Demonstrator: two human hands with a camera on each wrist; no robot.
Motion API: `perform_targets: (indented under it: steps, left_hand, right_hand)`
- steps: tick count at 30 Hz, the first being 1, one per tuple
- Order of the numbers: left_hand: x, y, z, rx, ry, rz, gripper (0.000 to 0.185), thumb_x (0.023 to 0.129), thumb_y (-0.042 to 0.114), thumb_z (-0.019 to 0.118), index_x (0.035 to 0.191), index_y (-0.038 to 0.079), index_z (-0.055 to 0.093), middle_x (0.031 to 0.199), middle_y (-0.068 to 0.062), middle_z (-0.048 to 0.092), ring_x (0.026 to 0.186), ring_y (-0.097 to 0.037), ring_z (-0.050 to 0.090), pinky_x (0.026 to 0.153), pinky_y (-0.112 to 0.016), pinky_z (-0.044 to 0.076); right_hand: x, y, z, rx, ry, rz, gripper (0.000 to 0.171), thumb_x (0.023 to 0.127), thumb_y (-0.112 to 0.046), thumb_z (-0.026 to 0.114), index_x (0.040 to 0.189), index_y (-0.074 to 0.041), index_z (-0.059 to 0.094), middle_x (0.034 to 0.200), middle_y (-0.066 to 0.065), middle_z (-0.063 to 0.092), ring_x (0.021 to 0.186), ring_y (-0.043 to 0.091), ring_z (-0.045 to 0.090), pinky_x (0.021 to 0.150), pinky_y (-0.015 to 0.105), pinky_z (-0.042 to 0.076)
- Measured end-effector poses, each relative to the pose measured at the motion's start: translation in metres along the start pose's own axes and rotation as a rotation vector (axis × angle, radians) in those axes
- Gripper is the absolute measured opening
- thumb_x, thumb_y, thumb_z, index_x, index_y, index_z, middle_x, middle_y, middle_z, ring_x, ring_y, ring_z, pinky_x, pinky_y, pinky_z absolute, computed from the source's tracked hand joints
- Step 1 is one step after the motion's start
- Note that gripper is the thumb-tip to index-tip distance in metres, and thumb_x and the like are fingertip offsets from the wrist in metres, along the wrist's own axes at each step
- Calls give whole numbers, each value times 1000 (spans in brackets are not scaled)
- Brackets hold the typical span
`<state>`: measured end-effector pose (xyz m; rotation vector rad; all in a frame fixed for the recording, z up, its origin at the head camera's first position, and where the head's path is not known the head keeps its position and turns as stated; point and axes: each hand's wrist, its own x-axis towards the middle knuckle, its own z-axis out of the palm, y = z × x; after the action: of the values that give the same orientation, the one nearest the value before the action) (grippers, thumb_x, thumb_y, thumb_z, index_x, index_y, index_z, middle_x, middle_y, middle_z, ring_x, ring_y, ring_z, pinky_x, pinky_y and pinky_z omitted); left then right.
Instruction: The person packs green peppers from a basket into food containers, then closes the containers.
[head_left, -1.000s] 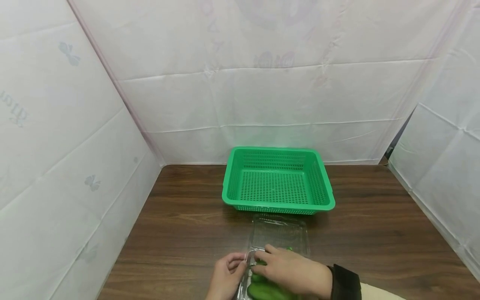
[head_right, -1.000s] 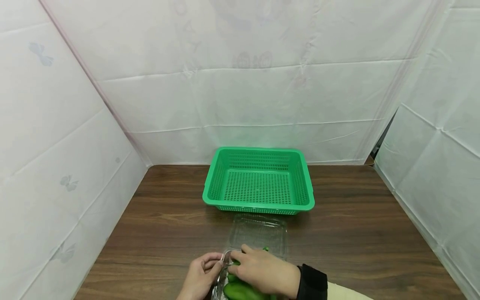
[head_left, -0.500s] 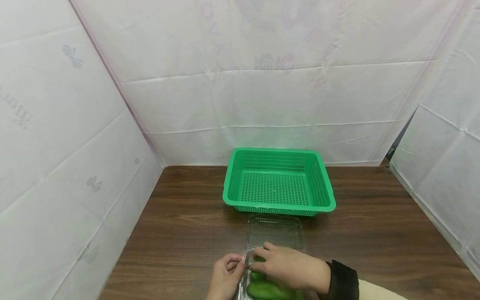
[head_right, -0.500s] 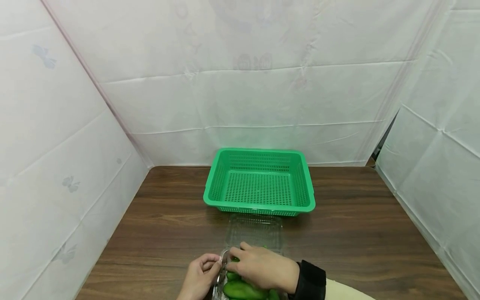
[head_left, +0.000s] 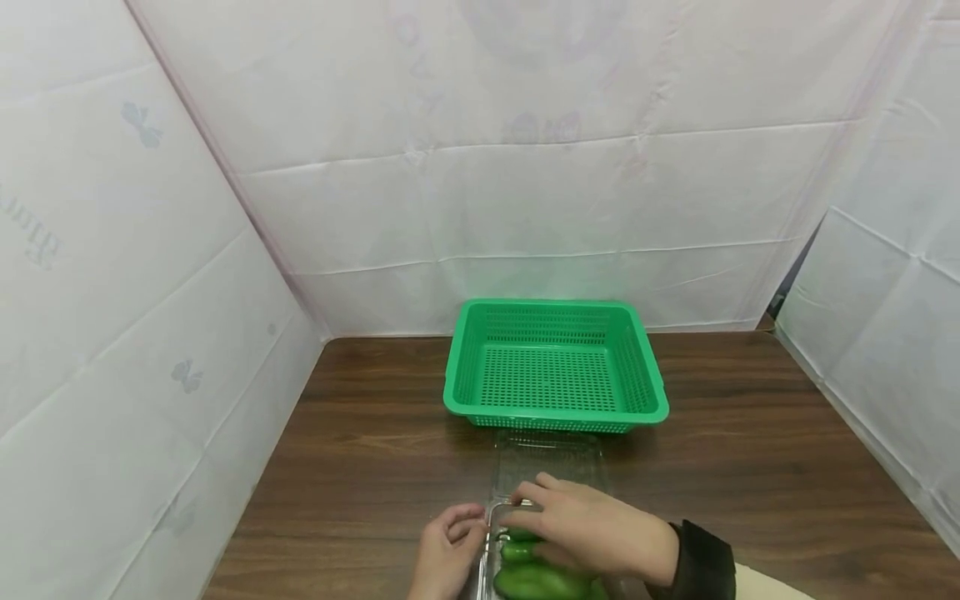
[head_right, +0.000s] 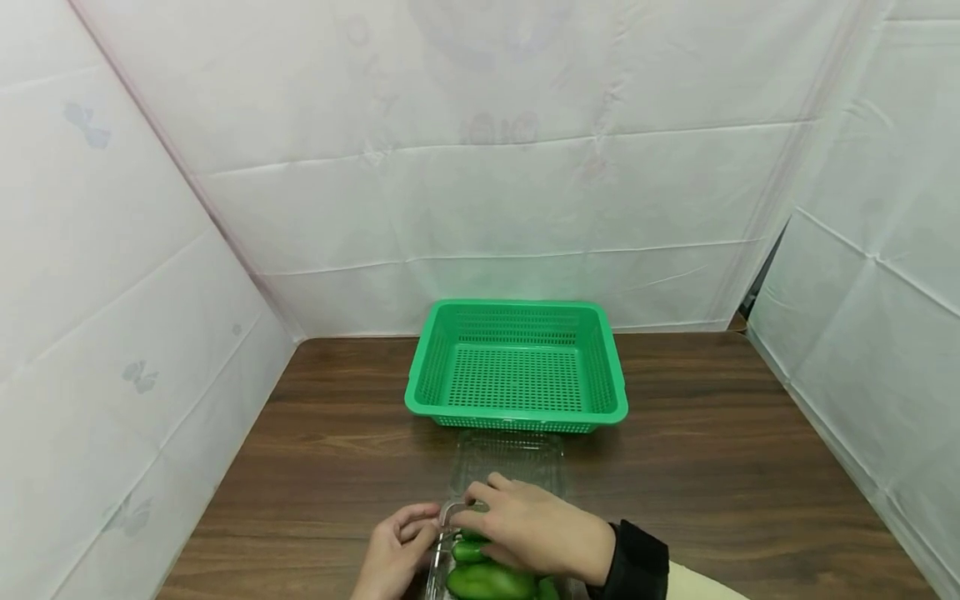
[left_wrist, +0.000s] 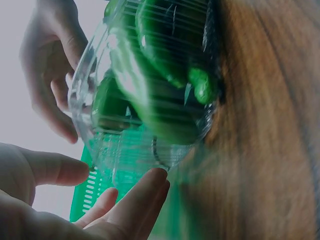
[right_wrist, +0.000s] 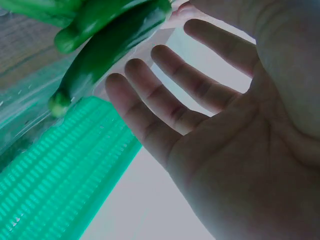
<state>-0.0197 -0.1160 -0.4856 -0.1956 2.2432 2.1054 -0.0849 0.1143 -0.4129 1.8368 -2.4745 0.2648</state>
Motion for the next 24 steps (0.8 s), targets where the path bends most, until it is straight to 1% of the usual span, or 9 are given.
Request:
perform_targets:
  steps: [4, 7, 10, 12, 14, 17, 19, 21, 24]
  left_hand:
    - [3, 2, -3, 10, 5, 23, 43, 94, 5, 66, 129, -18, 56, 111, -26, 73, 101, -29, 73, 82, -19, 56]
    - [6, 3, -5, -3, -2, 34, 45, 96, 5, 65, 133, -19, 53, 114, -28, 72, 105, -33, 72, 85, -22, 57]
    - [10, 5, -7, -13, -3, 37, 46, 97, 4, 65, 135, -19, 52, 116, -30, 70, 106, -36, 72, 88, -27, 59]
    - [13, 7, -7, -6, -4, 35, 47, 98, 5, 65, 136, -18, 51, 117, -31, 69, 105, -36, 72, 88, -30, 60]
    - [17, 10, -7, 11, -3, 26, 48, 98, 7, 65, 137, -17, 51, 118, -30, 69, 105, -36, 72, 88, -32, 60]
    - [24, 14, -7, 39, -11, 16, 49, 99, 9, 65, 139, -15, 50, 120, -29, 69, 107, -36, 71, 90, -37, 60]
    - [29, 15, -8, 65, -13, 18, 50, 99, 11, 66, 140, -14, 51, 121, -29, 69, 107, -36, 71, 91, -39, 60]
    - [33, 16, -8, 81, -19, 30, 50, 99, 10, 66, 140, -14, 51, 121, -29, 69, 108, -37, 71, 91, -40, 60]
    - [40, 17, -9, 89, -38, 52, 52, 98, 9, 67, 142, -13, 49, 124, -33, 66, 108, -39, 70, 88, -40, 61]
  right_hand:
    - [-7, 6, -1, 59, 80, 45, 50, 96, -26, 76, 142, -23, 58, 132, -3, 57, 111, 11, 56, 86, 20, 51]
    - [-13, 11, -1, 87, 146, 86, 51, 96, -25, 76, 144, -22, 58, 135, -2, 58, 113, 12, 57, 87, 23, 53]
    - [-22, 16, -1, 116, 193, 139, 54, 96, -24, 76, 146, -25, 55, 137, -2, 56, 116, 12, 56, 87, 25, 54]
    - [-28, 19, -1, 142, 211, 177, 56, 97, -25, 75, 148, -27, 52, 139, -3, 55, 119, 11, 56, 88, 25, 53]
    - [-34, 21, 0, 168, 222, 214, 58, 97, -25, 74, 150, -29, 49, 141, -4, 53, 123, 12, 54, 93, 26, 53]
    - [-43, 24, 3, 205, 236, 262, 57, 100, -25, 70, 152, -29, 47, 143, -3, 52, 128, 13, 52, 99, 27, 50]
    - [-48, 27, 6, 227, 255, 286, 55, 101, -24, 68, 152, -28, 47, 144, -2, 52, 129, 14, 52, 102, 28, 49]
    - [-52, 31, 10, 246, 291, 299, 54, 101, -23, 69, 151, -25, 49, 142, 0, 54, 127, 16, 54, 99, 30, 51]
    - [-57, 36, 16, 295, 376, 314, 52, 98, -17, 72, 147, -20, 53, 138, 3, 56, 119, 18, 60, 87, 33, 57]
